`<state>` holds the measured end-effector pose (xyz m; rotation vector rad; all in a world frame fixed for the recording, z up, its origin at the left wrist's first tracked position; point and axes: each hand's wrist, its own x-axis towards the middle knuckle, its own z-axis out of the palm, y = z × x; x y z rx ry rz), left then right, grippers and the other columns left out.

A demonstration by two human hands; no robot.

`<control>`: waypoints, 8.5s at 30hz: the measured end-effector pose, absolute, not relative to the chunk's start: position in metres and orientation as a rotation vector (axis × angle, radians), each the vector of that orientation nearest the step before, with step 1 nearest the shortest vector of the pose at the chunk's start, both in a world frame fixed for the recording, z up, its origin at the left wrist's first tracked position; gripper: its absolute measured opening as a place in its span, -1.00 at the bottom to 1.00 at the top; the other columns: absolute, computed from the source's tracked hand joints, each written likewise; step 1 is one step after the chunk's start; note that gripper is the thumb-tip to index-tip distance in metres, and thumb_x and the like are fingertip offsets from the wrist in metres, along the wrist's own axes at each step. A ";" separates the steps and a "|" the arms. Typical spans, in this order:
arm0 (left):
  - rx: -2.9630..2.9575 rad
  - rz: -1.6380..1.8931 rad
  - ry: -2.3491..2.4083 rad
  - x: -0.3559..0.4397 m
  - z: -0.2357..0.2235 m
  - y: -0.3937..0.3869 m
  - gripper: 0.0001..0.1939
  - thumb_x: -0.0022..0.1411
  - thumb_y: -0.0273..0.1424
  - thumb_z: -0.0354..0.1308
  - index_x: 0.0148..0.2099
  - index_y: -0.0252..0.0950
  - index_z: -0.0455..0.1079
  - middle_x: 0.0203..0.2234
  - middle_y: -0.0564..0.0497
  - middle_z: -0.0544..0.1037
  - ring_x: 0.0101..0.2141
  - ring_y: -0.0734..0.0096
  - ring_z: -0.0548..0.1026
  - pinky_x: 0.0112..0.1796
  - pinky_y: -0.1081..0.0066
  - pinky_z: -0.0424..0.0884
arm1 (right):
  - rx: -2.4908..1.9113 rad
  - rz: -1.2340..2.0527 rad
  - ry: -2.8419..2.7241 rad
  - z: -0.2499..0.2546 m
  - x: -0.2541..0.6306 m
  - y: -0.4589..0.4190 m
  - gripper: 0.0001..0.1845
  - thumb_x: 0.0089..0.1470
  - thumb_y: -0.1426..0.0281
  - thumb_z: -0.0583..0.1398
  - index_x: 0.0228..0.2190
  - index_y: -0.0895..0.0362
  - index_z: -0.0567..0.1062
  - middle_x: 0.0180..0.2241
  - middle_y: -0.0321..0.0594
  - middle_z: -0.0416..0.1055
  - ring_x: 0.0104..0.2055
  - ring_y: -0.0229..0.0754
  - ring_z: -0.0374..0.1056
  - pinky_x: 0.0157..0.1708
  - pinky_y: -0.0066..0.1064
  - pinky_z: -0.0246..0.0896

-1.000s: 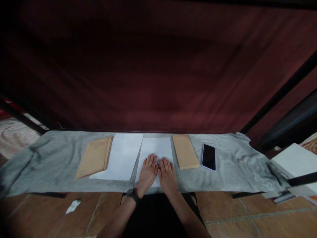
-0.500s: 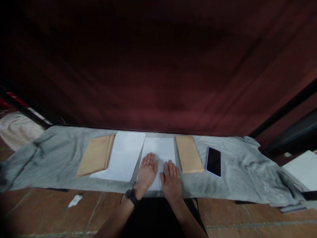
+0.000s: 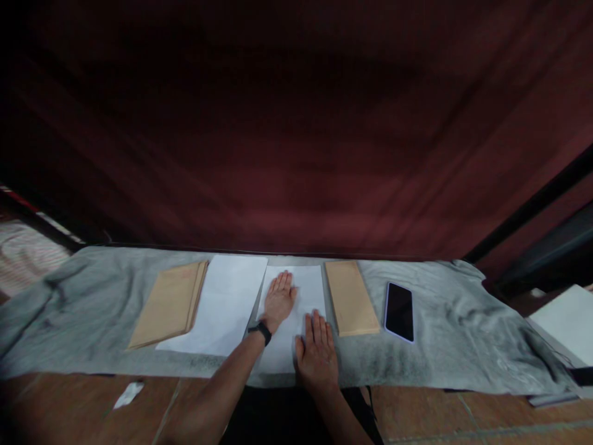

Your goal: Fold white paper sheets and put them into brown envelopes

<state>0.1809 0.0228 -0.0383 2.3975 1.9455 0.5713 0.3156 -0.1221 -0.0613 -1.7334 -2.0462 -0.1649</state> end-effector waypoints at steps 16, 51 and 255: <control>2.668 0.585 1.770 0.139 -0.048 -0.114 -0.44 0.44 -0.21 -0.08 0.41 -0.21 0.09 0.36 -0.11 0.20 0.35 0.16 0.14 0.27 0.03 0.19 | -1.737 -0.021 -2.045 -0.053 0.310 -0.089 -0.46 0.37 0.26 -0.07 0.27 0.17 0.28 0.34 0.00 0.14 0.36 0.01 0.08 0.28 -0.07 0.05; 2.724 0.319 1.379 0.112 -0.016 -0.146 -0.25 0.33 0.08 -0.01 0.44 -0.09 0.00 0.42 -0.08 0.05 0.40 0.00 -0.09 0.33 -0.09 -0.18 | -1.394 -0.078 -2.458 -0.052 0.361 -0.161 -0.43 0.40 0.25 -0.11 0.34 0.17 0.15 0.38 -0.01 0.03 0.38 0.03 0.04 0.34 -0.01 -0.07; 2.355 0.594 2.200 0.152 -0.049 -0.066 -0.35 0.42 -0.26 -0.21 0.43 -0.51 -0.01 0.33 -0.33 0.19 0.36 0.02 0.09 0.28 -0.03 0.15 | -1.878 -0.163 -2.039 -0.065 0.322 -0.054 -0.37 0.36 0.27 -0.05 0.31 0.40 0.16 0.34 0.13 0.10 0.36 0.09 0.06 0.33 -0.09 -0.07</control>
